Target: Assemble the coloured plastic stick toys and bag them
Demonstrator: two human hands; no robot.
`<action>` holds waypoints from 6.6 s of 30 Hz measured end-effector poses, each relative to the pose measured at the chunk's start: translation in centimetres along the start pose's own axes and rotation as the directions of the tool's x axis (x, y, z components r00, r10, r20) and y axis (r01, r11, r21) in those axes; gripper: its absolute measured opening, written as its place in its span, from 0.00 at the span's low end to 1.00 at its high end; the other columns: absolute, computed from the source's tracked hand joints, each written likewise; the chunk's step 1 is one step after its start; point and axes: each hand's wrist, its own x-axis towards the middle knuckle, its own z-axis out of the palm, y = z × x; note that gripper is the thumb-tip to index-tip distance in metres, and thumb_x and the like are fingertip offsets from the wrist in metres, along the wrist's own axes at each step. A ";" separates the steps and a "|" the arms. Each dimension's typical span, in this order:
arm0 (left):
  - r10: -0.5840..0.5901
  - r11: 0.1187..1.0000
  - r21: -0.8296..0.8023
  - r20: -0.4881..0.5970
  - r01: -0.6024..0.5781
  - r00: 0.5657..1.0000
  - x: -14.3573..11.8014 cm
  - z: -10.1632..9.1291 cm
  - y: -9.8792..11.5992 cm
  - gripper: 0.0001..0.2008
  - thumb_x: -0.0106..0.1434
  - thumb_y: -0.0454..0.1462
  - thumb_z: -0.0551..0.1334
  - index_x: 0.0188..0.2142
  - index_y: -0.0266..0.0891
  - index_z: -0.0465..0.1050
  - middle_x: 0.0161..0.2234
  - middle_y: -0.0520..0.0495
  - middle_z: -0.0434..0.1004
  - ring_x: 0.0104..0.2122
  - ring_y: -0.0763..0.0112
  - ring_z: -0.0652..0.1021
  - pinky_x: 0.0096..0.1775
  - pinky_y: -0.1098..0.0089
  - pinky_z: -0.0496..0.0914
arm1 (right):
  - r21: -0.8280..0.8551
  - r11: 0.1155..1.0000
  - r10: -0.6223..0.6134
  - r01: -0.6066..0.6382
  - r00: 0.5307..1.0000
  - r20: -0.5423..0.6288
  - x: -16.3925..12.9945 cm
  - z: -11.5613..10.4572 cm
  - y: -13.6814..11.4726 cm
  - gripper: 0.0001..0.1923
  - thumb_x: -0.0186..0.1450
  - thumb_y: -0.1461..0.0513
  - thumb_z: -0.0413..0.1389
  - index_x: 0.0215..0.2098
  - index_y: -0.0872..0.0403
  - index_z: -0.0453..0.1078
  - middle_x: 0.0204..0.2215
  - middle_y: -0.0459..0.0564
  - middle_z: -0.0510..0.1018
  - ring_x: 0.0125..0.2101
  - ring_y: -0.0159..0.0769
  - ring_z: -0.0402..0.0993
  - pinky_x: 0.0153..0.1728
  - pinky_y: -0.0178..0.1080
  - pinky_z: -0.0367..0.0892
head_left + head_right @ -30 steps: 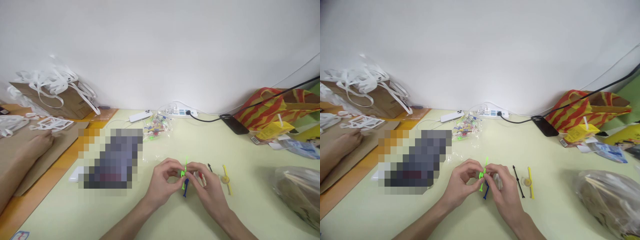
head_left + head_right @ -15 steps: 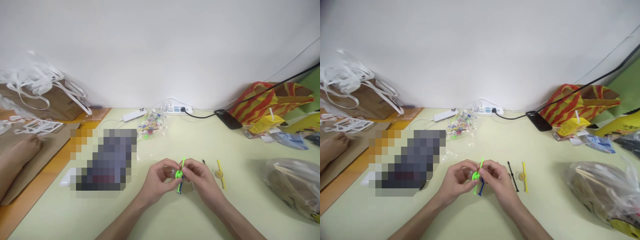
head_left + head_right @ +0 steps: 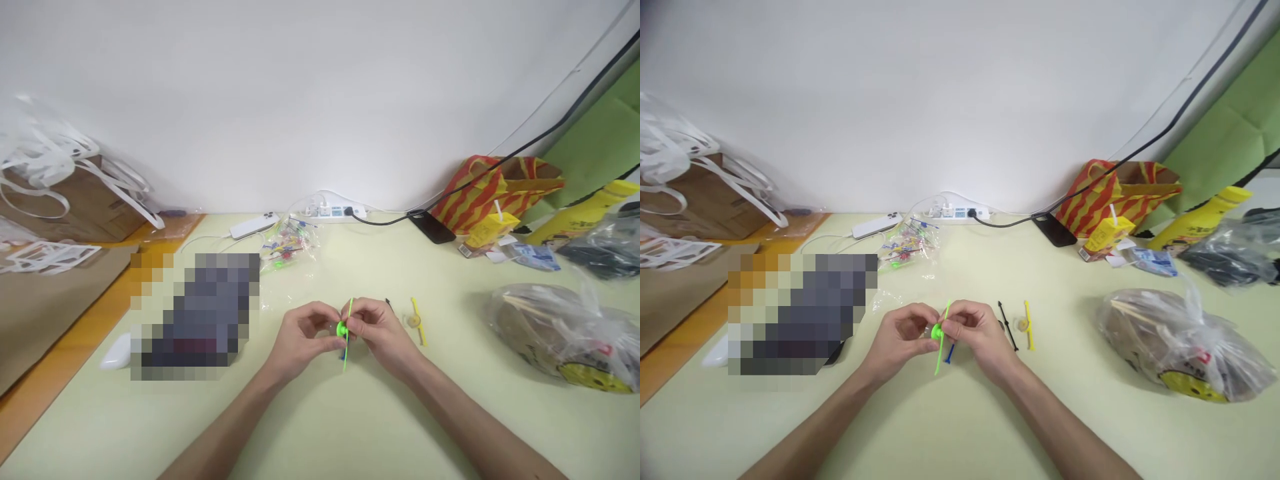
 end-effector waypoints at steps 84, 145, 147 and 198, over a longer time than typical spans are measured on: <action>0.242 0.283 0.851 0.383 -0.442 0.892 0.4 -1.6 -0.4 0.04 0.66 0.36 0.65 0.41 0.43 0.74 0.36 0.51 0.80 0.40 0.64 0.74 0.46 0.61 0.66 | -0.934 -0.010 -0.125 0.356 0.927 0.354 -0.8 -1.6 -0.5 0.09 0.70 0.69 0.55 0.32 0.53 0.69 0.26 0.47 0.79 0.35 0.38 0.64 0.40 0.43 0.50; 0.578 0.425 0.789 0.140 -0.443 0.804 0.4 -1.7 0.1 0.07 0.64 0.36 0.68 0.42 0.42 0.77 0.37 0.47 0.83 0.37 0.65 0.82 0.42 0.63 0.77 | -0.495 0.851 -0.261 0.176 0.960 -0.107 -1.2 1.2 -0.5 0.11 0.64 0.65 0.58 0.40 0.47 0.81 0.43 0.50 0.81 0.41 0.39 0.76 0.48 0.45 0.68; 0.576 0.433 0.779 0.148 -0.454 0.804 0.5 -1.7 0.1 0.06 0.64 0.36 0.68 0.41 0.42 0.76 0.37 0.47 0.83 0.38 0.65 0.82 0.42 0.63 0.77 | -0.486 0.859 -0.249 0.164 0.961 -0.117 -1.2 1.3 -0.5 0.09 0.64 0.64 0.59 0.38 0.48 0.81 0.42 0.50 0.82 0.39 0.39 0.75 0.45 0.44 0.68; 0.547 0.637 0.559 0.159 -0.531 0.822 -0.2 -0.4 -0.2 0.10 0.63 0.32 0.68 0.44 0.42 0.77 0.37 0.45 0.83 0.37 0.65 0.81 0.42 0.62 0.76 | 0.013 0.996 0.082 -0.083 0.995 0.048 -1.1 0.5 -0.6 0.17 0.63 0.52 0.64 0.30 0.53 0.64 0.21 0.39 0.69 0.16 0.23 0.56 0.18 0.32 0.45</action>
